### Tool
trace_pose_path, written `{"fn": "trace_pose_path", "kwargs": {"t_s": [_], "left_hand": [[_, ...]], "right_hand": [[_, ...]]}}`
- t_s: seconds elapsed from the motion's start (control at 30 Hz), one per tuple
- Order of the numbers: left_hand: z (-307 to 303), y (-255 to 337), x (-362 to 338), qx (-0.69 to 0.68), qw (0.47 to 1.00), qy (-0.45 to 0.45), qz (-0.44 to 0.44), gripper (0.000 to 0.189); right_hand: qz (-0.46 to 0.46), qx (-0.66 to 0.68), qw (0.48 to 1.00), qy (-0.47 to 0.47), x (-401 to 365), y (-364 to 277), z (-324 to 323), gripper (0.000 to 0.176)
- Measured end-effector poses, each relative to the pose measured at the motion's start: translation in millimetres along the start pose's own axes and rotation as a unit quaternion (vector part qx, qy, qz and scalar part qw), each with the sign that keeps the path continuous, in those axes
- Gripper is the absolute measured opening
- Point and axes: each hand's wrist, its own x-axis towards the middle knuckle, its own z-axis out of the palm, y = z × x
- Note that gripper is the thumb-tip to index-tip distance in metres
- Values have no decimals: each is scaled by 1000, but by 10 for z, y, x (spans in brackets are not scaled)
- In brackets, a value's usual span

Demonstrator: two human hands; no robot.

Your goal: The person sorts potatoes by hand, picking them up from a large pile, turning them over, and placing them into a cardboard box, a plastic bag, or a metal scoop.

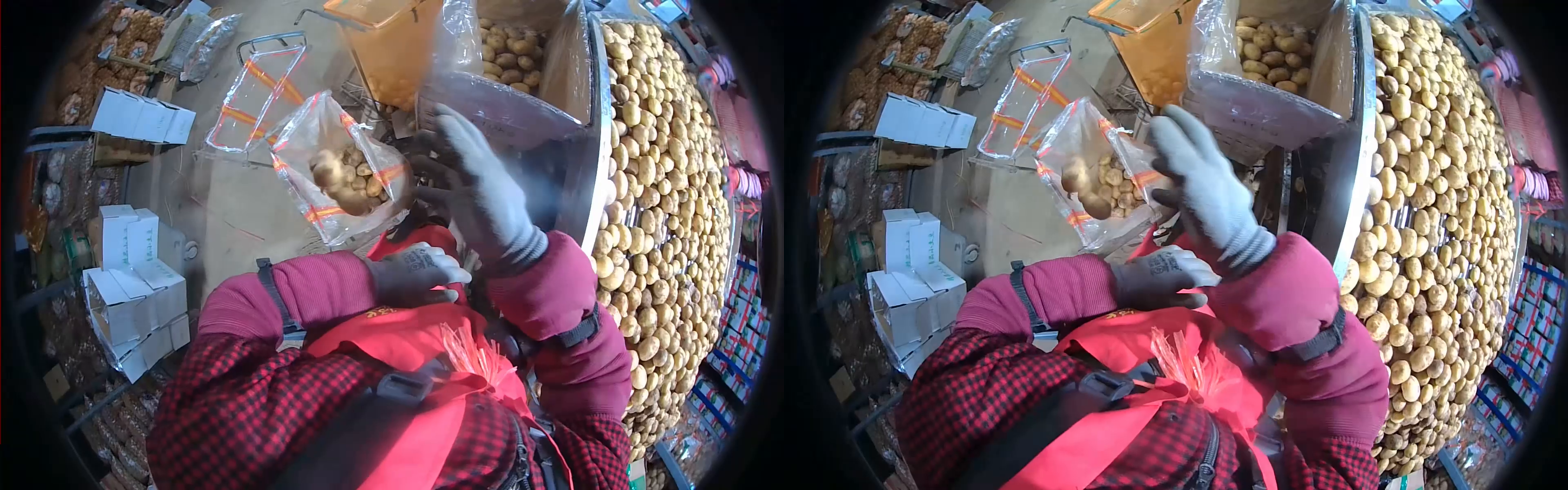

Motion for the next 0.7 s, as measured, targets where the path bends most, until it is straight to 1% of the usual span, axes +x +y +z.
{"fn": "trace_pose_path", "kwargs": {"t_s": [0.03,0.07,0.13,0.17,0.23,0.27,0.33,0.37,0.43,0.47,0.53,0.57,0.6,0.63,0.67,0.7], "left_hand": [[-3,-6,29,-19,997,-54,-47,34],[17,-8,58,-39,989,-108,-94,35],[57,-11,45,-30,989,-105,-95,37],[53,-15,56,-20,988,-118,-98,38],[58,-21,77,-10,986,-131,-101,39],[60,-25,95,-7,985,-137,-100,40],[61,-56,158,-3,985,-146,-94,41],[66,-76,192,-1,984,-156,-90,41],[46,-55,300,1,982,-175,-74,42],[18,-36,360,-6,983,-170,-65,41],[-3,-20,496,-14,983,-181,-27,39],[10,-29,529,-22,994,-108,7,36],[19,-43,601,-36,998,-38,42,33],[-12,2,735,-30,997,-57,36,31],[-52,23,839,-40,994,-78,65,31],[-104,27,927,-25,995,-67,75,30]], "right_hand": [[181,136,969,94,-43,-401,83,57],[174,143,970,92,-107,-355,-71,54],[159,163,971,71,-221,-260,-267,63],[161,161,971,71,-284,-179,-385,63],[41,96,993,-60,-397,-129,-485,71],[41,95,993,-59,-475,-132,-525,71],[112,78,991,13,-596,-404,-466,83],[111,77,991,18,-660,-465,-475,83],[83,121,988,37,-788,-566,-543,92],[75,118,989,51,-846,-596,-592,92],[66,133,984,102,-1037,-627,-735,100],[16,156,984,89,-1156,-569,-856,88],[34,150,981,121,-1265,-756,-877,74],[16,147,978,147,-1405,-796,-991,69],[-2,144,974,173,-1571,-828,-1099,64],[-11,153,959,238,-1744,-949,-1127,61]]}}
